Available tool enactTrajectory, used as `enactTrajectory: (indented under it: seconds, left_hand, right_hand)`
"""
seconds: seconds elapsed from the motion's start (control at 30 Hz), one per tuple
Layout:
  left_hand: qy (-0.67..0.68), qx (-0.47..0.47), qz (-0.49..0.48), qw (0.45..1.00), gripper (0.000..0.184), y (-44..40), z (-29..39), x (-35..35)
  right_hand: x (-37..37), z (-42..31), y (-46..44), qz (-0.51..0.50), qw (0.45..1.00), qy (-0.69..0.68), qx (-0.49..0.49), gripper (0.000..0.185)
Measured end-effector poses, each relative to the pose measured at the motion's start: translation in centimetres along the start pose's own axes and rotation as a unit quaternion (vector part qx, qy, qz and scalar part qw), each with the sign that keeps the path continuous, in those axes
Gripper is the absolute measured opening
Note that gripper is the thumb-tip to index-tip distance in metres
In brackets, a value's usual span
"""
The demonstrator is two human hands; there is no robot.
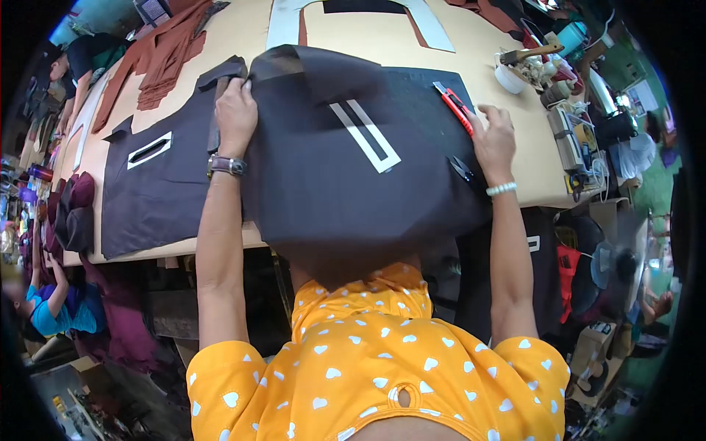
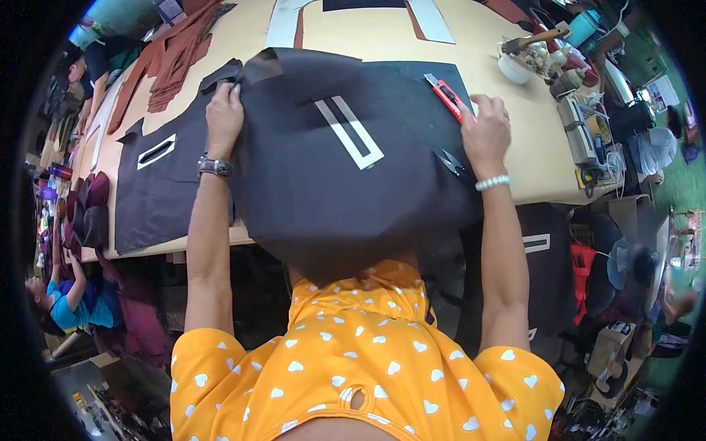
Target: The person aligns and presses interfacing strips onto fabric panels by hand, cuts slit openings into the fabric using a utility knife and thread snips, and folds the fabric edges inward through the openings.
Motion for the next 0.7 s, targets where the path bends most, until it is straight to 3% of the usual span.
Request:
enactTrajectory:
  seconds: [0.03,0.1,0.17,0.2,0.3,0.33,0.37,0.43,0.53,0.63,0.7]
  left_hand:
    - [0.037,0.022,0.003,0.999,0.022,-0.6,-0.2,-0.1]
    - [0.192,0.113,-0.104,0.969,0.027,-1.3,-0.5,-1.3]
    - [0.341,0.199,-0.206,0.896,0.033,-1.4,-0.6,-2.0]
    - [0.437,0.271,-0.227,0.827,0.051,-0.2,3.8,2.3]
    - [0.242,0.098,-0.458,0.850,0.068,0.5,2.5,0.8]
    - [0.175,0.083,-0.474,0.859,0.071,1.1,3.6,2.8]
    - [0.200,0.082,-0.500,0.838,0.059,1.4,2.9,1.6]
    - [0.259,0.113,-0.514,0.810,0.044,1.6,2.6,1.3]
    - [0.414,0.297,-0.428,0.746,0.029,2.3,3.4,0.6]
    - [0.483,0.386,-0.412,0.669,0.023,2.7,3.2,-2.7]
    - [0.566,0.380,-0.391,0.618,0.032,3.6,4.9,-2.1]
  right_hand:
    - [1.2,-0.7,0.7,-0.006,1.000,-0.012,-0.013,0.024]
    - [3.4,-2.0,2.9,-0.110,0.988,-0.048,-0.098,0.021]
    - [3.6,-0.9,5.5,-0.137,0.988,-0.046,-0.055,0.020]
    - [3.6,-0.4,6.1,-0.149,0.987,-0.047,-0.034,0.020]
    - [3.6,0.4,6.0,-0.197,0.959,-0.131,-0.156,0.018]
    - [3.5,0.2,5.9,-0.206,0.957,-0.133,-0.157,0.017]
    - [3.5,0.0,5.6,-0.216,0.954,-0.136,-0.157,0.016]
    - [3.2,-0.3,5.2,-0.225,0.954,-0.133,-0.148,0.013]
    - [3.0,-0.3,5.1,-0.222,0.959,-0.116,-0.130,0.011]
    - [2.9,-0.5,5.5,-0.210,0.966,-0.099,-0.112,0.012]
    - [2.9,-0.6,5.9,-0.198,0.971,-0.091,-0.098,0.014]
Point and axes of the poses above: each hand's wrist, its own y-axis away from the middle knuckle, its own x-axis out of the back of the hand, z = x × y, the point moved 2 cm from there along -y, towards the middle knuckle, and after that the axes turned 14 degrees about -y, right-handed, at the moved point
